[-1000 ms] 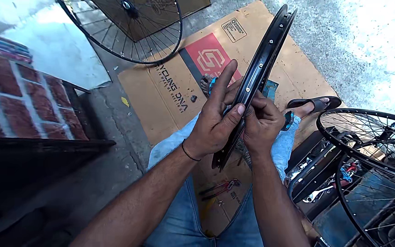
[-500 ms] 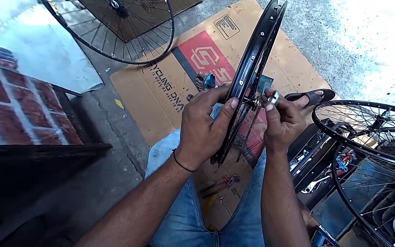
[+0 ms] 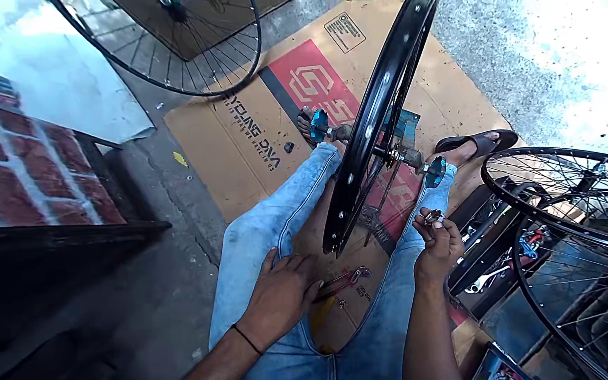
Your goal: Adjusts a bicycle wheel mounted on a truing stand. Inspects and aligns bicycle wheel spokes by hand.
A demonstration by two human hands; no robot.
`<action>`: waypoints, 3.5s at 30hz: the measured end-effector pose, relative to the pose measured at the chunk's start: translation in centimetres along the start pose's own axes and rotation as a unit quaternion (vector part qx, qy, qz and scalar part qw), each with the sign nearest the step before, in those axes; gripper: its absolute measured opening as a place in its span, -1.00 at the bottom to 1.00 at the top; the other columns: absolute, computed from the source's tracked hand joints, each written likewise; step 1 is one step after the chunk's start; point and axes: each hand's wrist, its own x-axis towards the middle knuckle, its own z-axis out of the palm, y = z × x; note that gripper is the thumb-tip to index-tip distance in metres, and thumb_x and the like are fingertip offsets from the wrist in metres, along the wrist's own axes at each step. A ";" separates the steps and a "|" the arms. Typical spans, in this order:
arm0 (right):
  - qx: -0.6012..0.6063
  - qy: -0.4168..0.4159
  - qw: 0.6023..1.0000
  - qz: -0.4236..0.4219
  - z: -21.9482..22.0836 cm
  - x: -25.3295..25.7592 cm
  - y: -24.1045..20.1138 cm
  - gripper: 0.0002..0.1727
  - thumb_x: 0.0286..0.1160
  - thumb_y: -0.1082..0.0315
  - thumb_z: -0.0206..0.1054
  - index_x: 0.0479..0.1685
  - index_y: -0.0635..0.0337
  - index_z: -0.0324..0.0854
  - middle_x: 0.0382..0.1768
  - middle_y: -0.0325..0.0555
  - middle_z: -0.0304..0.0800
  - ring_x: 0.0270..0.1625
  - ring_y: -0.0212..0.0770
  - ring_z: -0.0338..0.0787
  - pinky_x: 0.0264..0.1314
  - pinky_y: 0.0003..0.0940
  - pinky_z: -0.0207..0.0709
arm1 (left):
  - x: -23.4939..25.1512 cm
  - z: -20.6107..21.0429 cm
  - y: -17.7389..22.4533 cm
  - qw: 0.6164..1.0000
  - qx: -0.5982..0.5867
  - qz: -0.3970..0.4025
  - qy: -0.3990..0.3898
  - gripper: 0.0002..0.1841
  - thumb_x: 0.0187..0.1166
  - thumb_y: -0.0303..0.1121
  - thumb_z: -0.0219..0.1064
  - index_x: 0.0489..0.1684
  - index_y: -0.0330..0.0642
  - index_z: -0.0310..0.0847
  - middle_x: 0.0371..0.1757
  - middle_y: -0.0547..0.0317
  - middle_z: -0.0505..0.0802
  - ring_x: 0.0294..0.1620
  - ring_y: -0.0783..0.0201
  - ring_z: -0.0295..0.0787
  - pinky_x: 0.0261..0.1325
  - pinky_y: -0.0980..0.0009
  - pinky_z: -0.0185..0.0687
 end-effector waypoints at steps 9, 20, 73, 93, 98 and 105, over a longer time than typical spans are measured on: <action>-0.075 -0.007 0.996 0.039 -1.9 -2.6 3.8 -0.75 0.71 0.33 0.06 -0.12 0.23 0.64 0.02 0.01 0.90 -0.04 -0.10 0.93 0.08 -0.17 0.83 | -0.8 0.3 1.9 0.937 -0.232 -0.024 0.260 -0.21 0.41 0.27 0.36 0.54 -0.11 0.54 0.33 0.12 0.80 0.35 0.15 0.74 0.36 0.09 0.70; -0.356 -0.091 0.930 0.016 -4.8 -3.9 6.4 -0.79 0.50 0.18 0.26 -0.26 0.04 0.77 -0.20 -0.32 0.87 -0.13 -0.41 0.83 0.01 -0.28 0.73 | 1.3 -1.5 4.0 0.883 -0.312 -0.013 0.351 -0.32 0.35 0.05 0.55 0.41 -0.15 0.60 0.18 0.21 0.80 0.19 0.33 0.79 0.27 0.23 0.80; -0.140 -0.091 0.984 0.065 -7.0 -2.7 7.8 -0.89 0.47 0.42 0.27 -0.22 0.22 0.71 0.04 -0.01 0.89 -0.15 -0.19 0.89 -0.08 -0.32 0.81 | 2.5 0.2 3.7 0.857 -0.329 0.016 0.397 -0.44 0.34 0.00 0.58 0.19 -0.21 0.67 0.12 0.12 0.80 0.17 0.31 0.77 0.26 0.28 0.75; -0.136 -0.082 0.986 0.046 -6.8 -2.7 8.2 -0.90 0.47 0.41 0.29 -0.21 0.22 0.69 0.06 -0.02 0.88 -0.20 -0.22 0.87 -0.14 -0.36 0.79 | 2.7 0.4 3.9 0.854 -0.336 0.022 0.396 -0.40 0.33 0.02 0.59 0.25 -0.15 0.64 0.16 0.15 0.81 0.21 0.30 0.76 0.27 0.26 0.74; -0.134 -0.079 0.987 0.049 -6.8 -2.7 8.2 -0.89 0.47 0.42 0.27 -0.22 0.21 0.70 0.07 -0.02 0.88 -0.20 -0.22 0.87 -0.15 -0.37 0.79 | 2.7 0.6 3.9 0.855 -0.340 0.019 0.391 -0.39 0.32 0.02 0.59 0.26 -0.17 0.63 0.18 0.12 0.81 0.22 0.27 0.77 0.29 0.23 0.75; -0.136 -0.077 0.987 0.046 -6.8 -2.7 8.3 -0.90 0.46 0.42 0.28 -0.22 0.21 0.70 0.07 -0.03 0.88 -0.20 -0.23 0.87 -0.15 -0.38 0.78 | 2.6 0.9 4.0 0.856 -0.341 0.017 0.389 -0.41 0.32 0.00 0.60 0.25 -0.16 0.64 0.18 0.13 0.81 0.23 0.29 0.76 0.30 0.25 0.73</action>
